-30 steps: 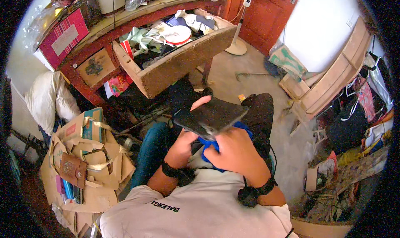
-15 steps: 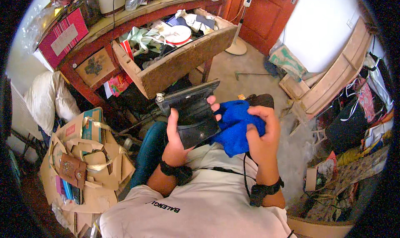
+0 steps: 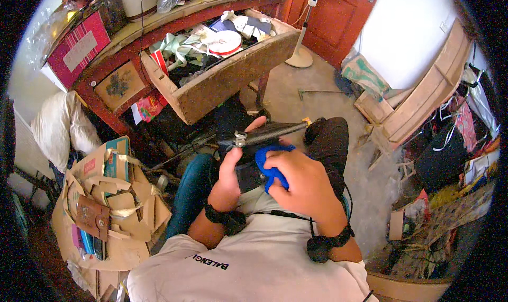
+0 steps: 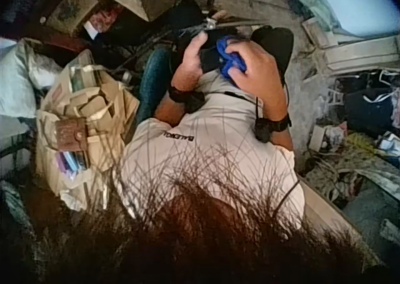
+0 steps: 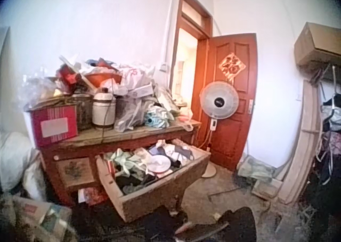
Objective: Cleaning a wallet and a remote control using a blue cloth.
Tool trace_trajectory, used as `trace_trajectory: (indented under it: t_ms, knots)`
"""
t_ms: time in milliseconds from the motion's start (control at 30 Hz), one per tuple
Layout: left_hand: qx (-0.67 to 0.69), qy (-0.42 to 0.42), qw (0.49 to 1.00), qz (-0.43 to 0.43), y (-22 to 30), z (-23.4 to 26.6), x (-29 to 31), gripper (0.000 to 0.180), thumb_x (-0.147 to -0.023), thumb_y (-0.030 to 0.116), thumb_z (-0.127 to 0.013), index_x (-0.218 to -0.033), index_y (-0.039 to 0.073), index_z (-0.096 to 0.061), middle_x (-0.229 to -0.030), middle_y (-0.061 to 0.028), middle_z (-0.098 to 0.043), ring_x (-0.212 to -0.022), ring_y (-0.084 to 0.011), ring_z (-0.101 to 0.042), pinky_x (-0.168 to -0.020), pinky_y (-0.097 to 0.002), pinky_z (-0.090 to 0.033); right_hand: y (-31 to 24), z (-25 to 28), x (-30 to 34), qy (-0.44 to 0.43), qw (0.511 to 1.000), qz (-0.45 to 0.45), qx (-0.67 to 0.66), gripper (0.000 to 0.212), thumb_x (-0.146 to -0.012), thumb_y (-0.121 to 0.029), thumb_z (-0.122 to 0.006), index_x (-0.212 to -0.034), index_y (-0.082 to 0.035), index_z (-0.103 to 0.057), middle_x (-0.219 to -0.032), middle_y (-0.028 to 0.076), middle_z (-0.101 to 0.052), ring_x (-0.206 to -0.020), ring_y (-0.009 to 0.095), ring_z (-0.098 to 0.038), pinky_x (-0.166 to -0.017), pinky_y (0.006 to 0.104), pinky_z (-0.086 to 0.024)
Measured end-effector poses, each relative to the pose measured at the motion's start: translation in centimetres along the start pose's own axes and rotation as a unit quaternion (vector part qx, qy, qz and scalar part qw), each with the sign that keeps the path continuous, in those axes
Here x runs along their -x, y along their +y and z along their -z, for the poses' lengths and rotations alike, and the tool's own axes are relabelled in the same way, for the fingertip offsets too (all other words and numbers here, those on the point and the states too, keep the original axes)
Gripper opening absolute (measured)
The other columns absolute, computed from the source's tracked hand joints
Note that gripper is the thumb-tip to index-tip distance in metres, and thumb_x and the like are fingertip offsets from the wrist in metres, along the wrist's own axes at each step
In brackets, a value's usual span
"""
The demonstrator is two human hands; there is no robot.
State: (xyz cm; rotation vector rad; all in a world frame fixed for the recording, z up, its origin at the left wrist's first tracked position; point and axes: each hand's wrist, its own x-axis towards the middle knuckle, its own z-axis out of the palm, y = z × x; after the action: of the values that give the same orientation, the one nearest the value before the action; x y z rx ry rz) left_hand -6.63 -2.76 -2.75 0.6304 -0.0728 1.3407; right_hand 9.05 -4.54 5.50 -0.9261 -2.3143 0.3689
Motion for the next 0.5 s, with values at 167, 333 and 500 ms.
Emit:
trace_trajectory:
  t_ms: [167, 333, 500]
  knots:
    - [-0.009, 0.073, 0.997, 0.028, -1.3, 0.7, -0.1, 0.085, -0.091, 0.054, -0.053, -0.152, 0.005, -0.021, -0.14, -0.025, -0.049, -0.127, -0.036, -0.052, -0.109, -0.0468, -0.04, 0.0, 0.1, 0.0, -0.033, 0.999, -0.01, -0.001, 0.029, -0.069, -0.008, -0.066, -0.097, -0.009, -0.062, -0.091, 0.012, -0.067, -0.082, 0.035, -0.064, -0.072, 0.0428, -0.053]
    - [0.031, 0.017, 0.999, 0.012, -0.8, 1.0, 0.1, 0.075, -0.096, 0.041, -0.055, -0.152, 0.006, -0.02, -0.142, -0.0236, -0.047, -0.129, -0.0323, -0.051, -0.109, -0.0434, -0.04, 0.7, 0.4, 0.3, -0.028, 0.999, -0.04, 0.003, 0.031, -0.069, -0.007, -0.065, -0.1, -0.008, -0.063, -0.089, 0.013, -0.066, -0.081, 0.035, -0.064, -0.072, 0.042, -0.053]
    - [0.028, 0.039, 0.999, 0.021, -0.6, 0.7, -0.1, 0.072, -0.097, 0.042, -0.053, -0.152, 0.008, -0.022, -0.143, -0.0229, -0.047, -0.129, -0.0329, -0.051, -0.11, -0.0439, -0.04, 1.4, 1.1, 0.5, 0.036, 0.995, -0.093, -0.011, 0.033, -0.071, -0.006, -0.064, -0.103, -0.007, -0.064, -0.093, 0.016, -0.067, -0.085, 0.036, -0.065, -0.075, 0.0398, -0.053]
